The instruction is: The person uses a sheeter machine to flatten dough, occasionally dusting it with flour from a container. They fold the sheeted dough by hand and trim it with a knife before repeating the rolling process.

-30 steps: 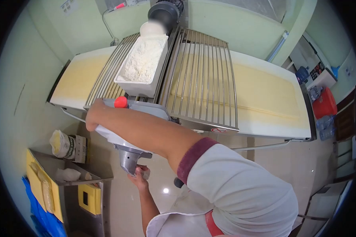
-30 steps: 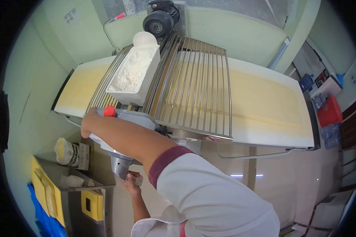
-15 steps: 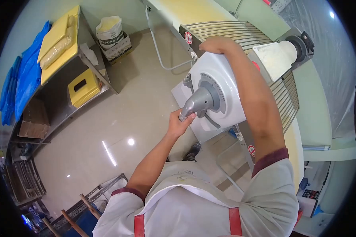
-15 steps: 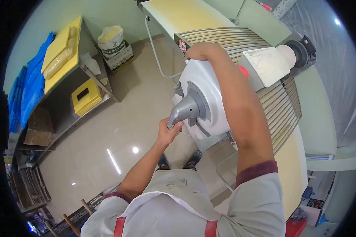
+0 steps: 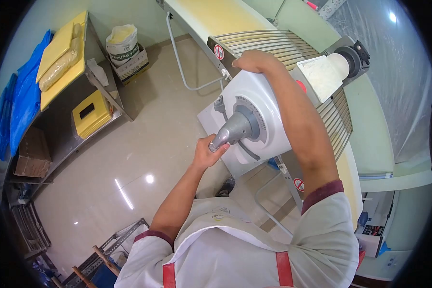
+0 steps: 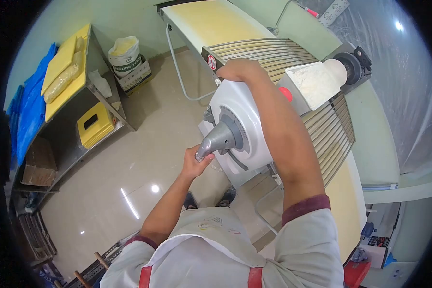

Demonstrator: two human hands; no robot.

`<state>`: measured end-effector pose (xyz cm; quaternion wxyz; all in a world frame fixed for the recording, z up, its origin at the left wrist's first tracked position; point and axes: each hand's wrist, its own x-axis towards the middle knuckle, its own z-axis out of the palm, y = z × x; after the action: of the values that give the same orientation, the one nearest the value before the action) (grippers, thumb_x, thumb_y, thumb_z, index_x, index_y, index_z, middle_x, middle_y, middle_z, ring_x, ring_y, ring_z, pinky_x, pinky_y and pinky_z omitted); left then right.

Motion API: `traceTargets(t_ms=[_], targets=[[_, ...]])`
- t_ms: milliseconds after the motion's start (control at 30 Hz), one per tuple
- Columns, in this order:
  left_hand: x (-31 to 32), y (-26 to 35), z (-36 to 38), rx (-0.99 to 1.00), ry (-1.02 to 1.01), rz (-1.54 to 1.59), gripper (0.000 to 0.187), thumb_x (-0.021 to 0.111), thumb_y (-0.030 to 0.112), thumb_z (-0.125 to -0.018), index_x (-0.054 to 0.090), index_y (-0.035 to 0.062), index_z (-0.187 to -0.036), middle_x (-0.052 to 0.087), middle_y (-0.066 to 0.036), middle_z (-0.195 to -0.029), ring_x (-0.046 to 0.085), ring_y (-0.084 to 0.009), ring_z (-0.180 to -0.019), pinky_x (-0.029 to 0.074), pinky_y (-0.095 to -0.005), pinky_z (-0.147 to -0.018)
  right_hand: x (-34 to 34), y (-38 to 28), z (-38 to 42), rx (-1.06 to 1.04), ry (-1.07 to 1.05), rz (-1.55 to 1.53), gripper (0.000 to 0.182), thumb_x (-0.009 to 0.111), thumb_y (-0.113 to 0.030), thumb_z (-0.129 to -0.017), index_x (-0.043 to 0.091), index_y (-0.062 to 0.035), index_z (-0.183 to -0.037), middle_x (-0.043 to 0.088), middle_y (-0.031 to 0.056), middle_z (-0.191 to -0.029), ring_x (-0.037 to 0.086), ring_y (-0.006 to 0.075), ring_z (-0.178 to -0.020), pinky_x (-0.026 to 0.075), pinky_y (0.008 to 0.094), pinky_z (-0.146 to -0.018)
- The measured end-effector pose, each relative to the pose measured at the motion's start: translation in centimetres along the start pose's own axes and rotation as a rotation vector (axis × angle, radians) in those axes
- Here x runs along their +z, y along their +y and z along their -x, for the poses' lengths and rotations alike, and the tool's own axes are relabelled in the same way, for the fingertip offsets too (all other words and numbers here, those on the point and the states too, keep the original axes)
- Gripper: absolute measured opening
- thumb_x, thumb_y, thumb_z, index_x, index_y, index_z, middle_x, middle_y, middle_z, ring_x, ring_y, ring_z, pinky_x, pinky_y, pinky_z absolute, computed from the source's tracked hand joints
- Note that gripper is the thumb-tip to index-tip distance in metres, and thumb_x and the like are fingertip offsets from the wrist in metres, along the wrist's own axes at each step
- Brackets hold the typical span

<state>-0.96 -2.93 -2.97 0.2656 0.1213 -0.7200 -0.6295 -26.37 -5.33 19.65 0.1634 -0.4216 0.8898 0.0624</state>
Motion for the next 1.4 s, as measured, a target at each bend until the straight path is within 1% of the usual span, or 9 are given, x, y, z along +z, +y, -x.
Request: traceTargets(t_ms=[300,567,633,700,900,1100,1200,1333,1400], targets=[[0.7,-1.5,0.6,-0.063,0.052,0.112,0.032,0.074,0.031,-0.081,0.065,-0.0005,-0.084,0.061,-0.003,-0.066,0.056,-0.0112,-0.063,0.046,-0.0298,-0.057,1.2,-0.4,4.4,-0.212,0.347,-0.17,0.049,0.052,-0.043,-0.087,0.064,0.0018,-0.103,0.065,0.023,-0.105,0.061,0.0397,-0.1,0.047,0.0444,-0.089],[1.9,1.2,0.3,-0.086,0.123,0.097,0.051,0.069,0.048,-0.082,0.061,-0.0018,-0.092,0.063,-0.009,-0.071,0.06,-0.0174,-0.062,0.047,-0.0303,-0.059,10.7,5.6,22.3,-0.432,0.813,-0.293,0.056,0.065,-0.028,-0.085,0.047,-0.0061,-0.134,0.044,0.015,-0.141,0.04,0.0337,-0.132,0.031,0.0482,-0.108],[2.2,1.9,-0.1,-0.06,0.19,0.06,0.056,0.068,0.051,-0.082,0.059,-0.0029,-0.093,0.061,-0.009,-0.069,0.06,-0.0184,-0.061,0.047,-0.0312,-0.058,15.4,11.6,24.8,-0.375,0.926,-0.463,0.057,0.061,-0.028,-0.089,0.042,-0.0063,-0.138,0.039,0.0155,-0.145,0.033,0.0311,-0.137,0.026,0.0477,-0.112],[2.6,2.0,-0.3,-0.041,0.257,-0.002,0.063,0.069,0.058,-0.079,0.059,-0.0034,-0.092,0.059,-0.009,-0.067,0.058,-0.0173,-0.06,0.046,-0.0312,-0.057,20.0,16.2,26.5,0.116,0.763,-0.606,0.061,0.056,-0.031,-0.092,0.033,-0.0082,-0.144,0.033,0.0135,-0.15,0.025,0.0297,-0.142,0.018,0.0502,-0.116],[2.8,1.3,-0.1,-0.043,0.326,-0.078,0.079,0.067,0.069,-0.074,0.055,-0.0059,-0.095,0.056,-0.008,-0.064,0.058,-0.0182,-0.058,0.045,-0.0314,-0.054,22.0,24.8,23.4,-0.246,0.543,-0.22,0.065,0.05,-0.039,-0.094,0.025,-0.0166,-0.15,0.02,0.0081,-0.157,0.015,0.0295,-0.146,0.009,0.0568,-0.116],[1.6,-0.5,0.5,-0.028,0.35,-0.057,0.07,0.065,0.06,-0.08,0.049,0.0,-0.112,0.056,-0.009,-0.076,0.056,-0.0182,-0.063,0.046,-0.0322,-0.055,19.6,48.2,12.2,0.431,0.701,-0.434,0.058,0.05,-0.04,-0.095,0.034,-0.0186,-0.146,0.026,0.0083,-0.155,0.016,0.0319,-0.145,0.019,0.059,-0.112],[1.2,-1.1,0.4,-0.124,0.46,-0.035,0.08,0.065,0.067,-0.076,0.048,0.0003,-0.117,0.055,-0.009,-0.088,0.056,-0.0185,-0.071,0.05,-0.0342,-0.062,19.8,47.2,12.2,0.401,0.63,-0.553,0.063,0.039,-0.046,-0.098,0.025,-0.0141,-0.15,0.017,0.0118,-0.158,0.014,0.0326,-0.145,0.015,0.0561,-0.115],[2.7,0.3,0.1,-0.121,0.406,-0.017,0.072,0.063,0.067,-0.079,0.052,0.0009,-0.106,0.053,-0.005,-0.075,0.053,-0.016,-0.065,0.047,-0.0295,-0.054,23.6,40.6,21.7,0.303,0.68,-0.407,0.069,0.048,-0.045,-0.094,0.026,-0.0087,-0.149,0.018,0.0206,-0.155,0.015,0.038,-0.144,0.02,0.0568,-0.112],[1.6,-0.6,-0.1,-0.062,0.404,-0.118,0.069,0.058,0.067,-0.083,0.054,-0.0001,-0.101,0.052,-0.005,-0.071,0.052,-0.0168,-0.064,0.045,-0.0303,-0.054,28.0,42.8,27.4,0.527,0.648,-0.635,0.069,0.051,-0.04,-0.094,0.024,-0.0086,-0.149,0.018,0.0212,-0.155,0.016,0.0361,-0.144,0.021,0.0539,-0.113]])
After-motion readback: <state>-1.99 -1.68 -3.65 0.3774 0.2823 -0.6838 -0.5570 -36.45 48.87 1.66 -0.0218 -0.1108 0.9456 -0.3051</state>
